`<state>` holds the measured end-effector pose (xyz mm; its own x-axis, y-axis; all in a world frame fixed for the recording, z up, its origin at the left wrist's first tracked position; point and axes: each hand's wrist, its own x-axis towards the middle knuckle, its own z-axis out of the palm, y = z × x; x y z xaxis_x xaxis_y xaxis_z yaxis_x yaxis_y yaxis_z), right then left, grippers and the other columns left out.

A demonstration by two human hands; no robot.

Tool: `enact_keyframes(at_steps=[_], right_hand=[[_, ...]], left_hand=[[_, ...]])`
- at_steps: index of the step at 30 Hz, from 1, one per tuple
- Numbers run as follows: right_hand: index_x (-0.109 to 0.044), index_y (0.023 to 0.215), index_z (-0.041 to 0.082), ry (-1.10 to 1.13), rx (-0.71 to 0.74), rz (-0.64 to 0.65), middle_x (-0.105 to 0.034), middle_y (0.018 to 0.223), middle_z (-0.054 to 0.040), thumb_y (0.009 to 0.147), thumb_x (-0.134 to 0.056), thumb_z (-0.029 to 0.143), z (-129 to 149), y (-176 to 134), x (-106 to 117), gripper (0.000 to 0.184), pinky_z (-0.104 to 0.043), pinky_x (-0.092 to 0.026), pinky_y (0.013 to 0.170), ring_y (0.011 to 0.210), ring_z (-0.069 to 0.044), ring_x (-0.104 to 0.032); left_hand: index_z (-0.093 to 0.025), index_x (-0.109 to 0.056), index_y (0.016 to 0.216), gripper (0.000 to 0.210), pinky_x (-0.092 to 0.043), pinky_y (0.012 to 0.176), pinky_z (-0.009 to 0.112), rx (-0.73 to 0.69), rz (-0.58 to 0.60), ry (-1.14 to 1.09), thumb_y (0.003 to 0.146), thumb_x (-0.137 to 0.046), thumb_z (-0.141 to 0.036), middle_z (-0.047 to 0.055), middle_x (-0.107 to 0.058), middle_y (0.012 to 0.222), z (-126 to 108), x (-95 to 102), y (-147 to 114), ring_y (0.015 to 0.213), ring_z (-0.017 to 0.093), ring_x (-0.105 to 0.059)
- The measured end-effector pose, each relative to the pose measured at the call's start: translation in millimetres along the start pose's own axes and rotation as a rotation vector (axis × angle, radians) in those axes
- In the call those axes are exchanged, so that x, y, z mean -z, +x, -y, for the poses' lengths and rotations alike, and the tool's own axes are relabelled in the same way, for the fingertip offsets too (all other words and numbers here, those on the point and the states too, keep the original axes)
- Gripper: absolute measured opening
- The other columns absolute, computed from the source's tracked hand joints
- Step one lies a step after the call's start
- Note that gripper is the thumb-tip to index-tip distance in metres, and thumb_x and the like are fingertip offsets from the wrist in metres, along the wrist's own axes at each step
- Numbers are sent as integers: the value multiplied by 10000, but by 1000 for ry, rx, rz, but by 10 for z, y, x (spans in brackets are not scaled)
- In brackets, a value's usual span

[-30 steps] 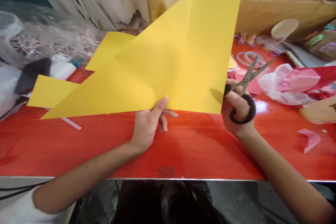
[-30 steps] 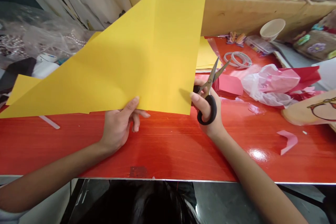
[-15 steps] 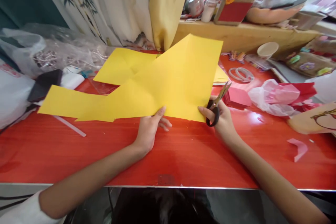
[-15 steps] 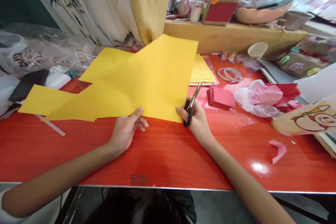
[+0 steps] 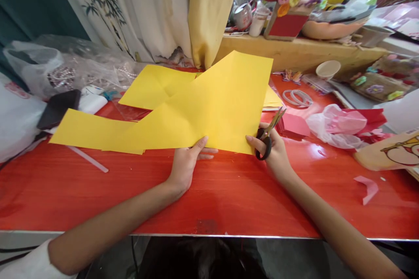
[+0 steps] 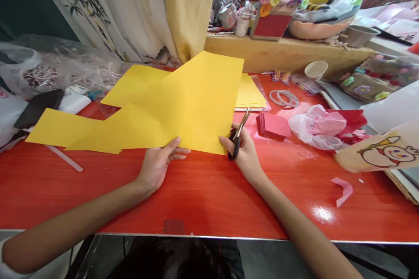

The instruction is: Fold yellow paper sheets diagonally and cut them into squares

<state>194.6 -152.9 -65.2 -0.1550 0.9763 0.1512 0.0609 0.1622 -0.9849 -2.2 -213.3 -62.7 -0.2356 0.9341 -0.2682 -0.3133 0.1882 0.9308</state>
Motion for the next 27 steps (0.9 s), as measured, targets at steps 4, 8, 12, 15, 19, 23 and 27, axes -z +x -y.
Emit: enact_keyframes(at_steps=[4, 8, 12, 15, 19, 23, 27], right_hand=[[-470, 1087, 262, 23, 112, -84, -492, 671, 63, 782, -634, 317, 20, -11, -4, 350, -249, -368, 471, 490, -93, -459], [-525, 1011, 286, 91, 428, -128, -574, 671, 20, 795, -592, 333, 149, -189, -24, 231, -288, -395, 491, 536, -140, -506], [-599, 1073, 312, 32, 585, 49, -628, 754, -38, 770, -597, 452, 333, -489, -71, 333, -352, -473, 554, 642, -195, -587], [-568, 1185, 295, 28, 429, 340, -633, 758, -42, 789, -596, 455, 362, -586, -139, 428, -330, -489, 549, 644, -183, -603], [-569, 1152, 218, 89, 29, 525, -601, 684, -14, 844, -563, 377, 287, -536, -272, 347, -263, -466, 511, 577, -131, -573], [-584, 1016, 161, 3, -93, 619, -566, 604, 12, 794, -617, 365, 280, -521, -381, 304, -239, -430, 503, 510, -95, -484], [-588, 954, 159, -72, -119, 637, -538, 573, 28, 774, -633, 364, 304, -553, -424, 277, -226, -397, 487, 489, -82, -432]], left_hand=[[-127, -698, 635, 316, -514, 723, 253, -53, -15, 40, 759, -671, -417, 70, -723, 678, -41, -1, -7, 610, 139, -660], [-144, -641, 535, 345, -503, 562, 239, -187, -13, 49, 771, -662, -394, 40, -660, 542, -184, -9, -50, 537, 132, -624], [-160, -610, 556, 318, -469, 483, 241, -257, -54, 42, 774, -659, -385, 30, -635, 522, -319, -10, -91, 551, 145, -628], [-162, -599, 567, 317, -440, 442, 240, -300, -87, 44, 779, -651, -391, 29, -644, 550, -358, -17, -110, 501, 129, -599], [-176, -587, 534, 338, -441, 448, 232, -367, -93, 48, 799, -632, -381, 7, -613, 510, -346, -46, -160, 496, 122, -588], [-180, -619, 569, 337, -459, 468, 236, -395, -63, 105, 830, -590, -391, 10, -645, 565, -314, -66, -227, 467, 103, -553], [-193, -616, 569, 373, -452, 463, 233, -394, -92, 164, 835, -564, -449, -2, -610, 531, -300, -65, -251, 456, 98, -531]])
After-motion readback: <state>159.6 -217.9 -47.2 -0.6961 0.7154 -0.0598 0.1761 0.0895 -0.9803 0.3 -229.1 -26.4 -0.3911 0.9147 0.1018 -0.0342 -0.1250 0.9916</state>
